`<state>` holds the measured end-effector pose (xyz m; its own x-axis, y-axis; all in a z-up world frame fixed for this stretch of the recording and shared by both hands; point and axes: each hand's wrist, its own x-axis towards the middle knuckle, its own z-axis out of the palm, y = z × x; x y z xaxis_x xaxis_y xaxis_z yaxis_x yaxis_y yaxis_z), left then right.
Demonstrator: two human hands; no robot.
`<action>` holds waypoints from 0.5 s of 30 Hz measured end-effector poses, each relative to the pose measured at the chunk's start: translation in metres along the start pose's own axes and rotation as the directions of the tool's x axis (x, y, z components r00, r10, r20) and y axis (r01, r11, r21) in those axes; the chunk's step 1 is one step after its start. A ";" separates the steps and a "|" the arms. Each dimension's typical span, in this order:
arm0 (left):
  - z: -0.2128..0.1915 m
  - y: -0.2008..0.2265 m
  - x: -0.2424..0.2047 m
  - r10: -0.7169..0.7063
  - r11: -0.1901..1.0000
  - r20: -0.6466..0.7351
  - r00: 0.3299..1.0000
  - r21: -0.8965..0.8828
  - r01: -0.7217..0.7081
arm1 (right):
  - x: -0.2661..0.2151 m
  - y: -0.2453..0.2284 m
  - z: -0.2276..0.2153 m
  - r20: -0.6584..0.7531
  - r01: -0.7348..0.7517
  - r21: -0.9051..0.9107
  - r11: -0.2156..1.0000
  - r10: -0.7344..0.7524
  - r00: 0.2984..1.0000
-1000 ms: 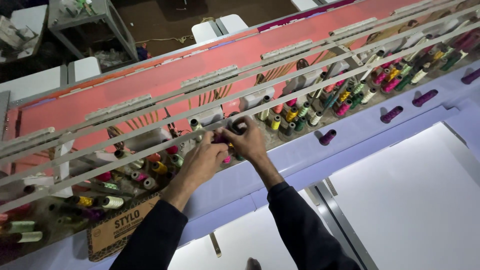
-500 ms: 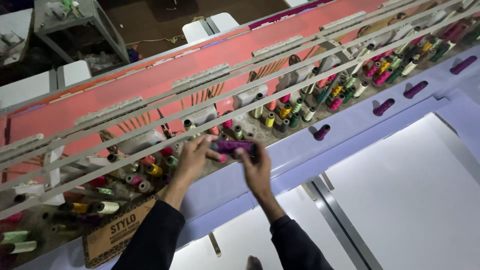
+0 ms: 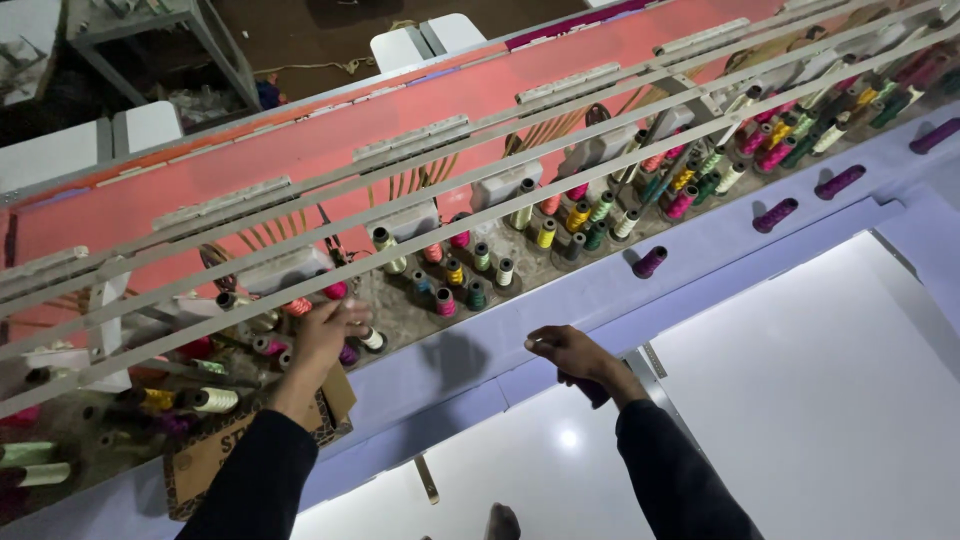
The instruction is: The person organizes spools of thread on a multi-tiered metal rack. They pick up spools of various colors, including green and purple, from a cardboard box and the shelves, then place them into designated slots on the rack.
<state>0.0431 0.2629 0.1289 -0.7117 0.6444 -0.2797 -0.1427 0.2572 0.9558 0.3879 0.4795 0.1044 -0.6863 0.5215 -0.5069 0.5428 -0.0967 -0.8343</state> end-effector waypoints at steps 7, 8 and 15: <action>-0.051 -0.062 0.023 -0.141 0.987 -0.065 0.988 0.070 0.146 | 0.000 0.027 -0.003 -0.043 -0.034 -0.262 0.964 0.023 0.999; -0.053 -0.065 0.019 -0.134 0.990 -0.100 0.986 0.039 0.138 | 0.000 0.035 -0.002 -0.049 -0.017 -0.277 0.961 0.003 0.999; -0.022 -0.067 0.003 -0.340 0.526 -0.294 0.893 0.728 0.440 | -0.016 0.061 0.019 -0.002 0.032 -0.337 0.941 -0.035 0.999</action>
<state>0.0351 0.2316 0.0665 -0.7894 0.2767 -0.5480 0.1132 0.9430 0.3131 0.4229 0.4487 0.0573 -0.7040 0.5260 -0.4772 0.6519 0.2118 -0.7281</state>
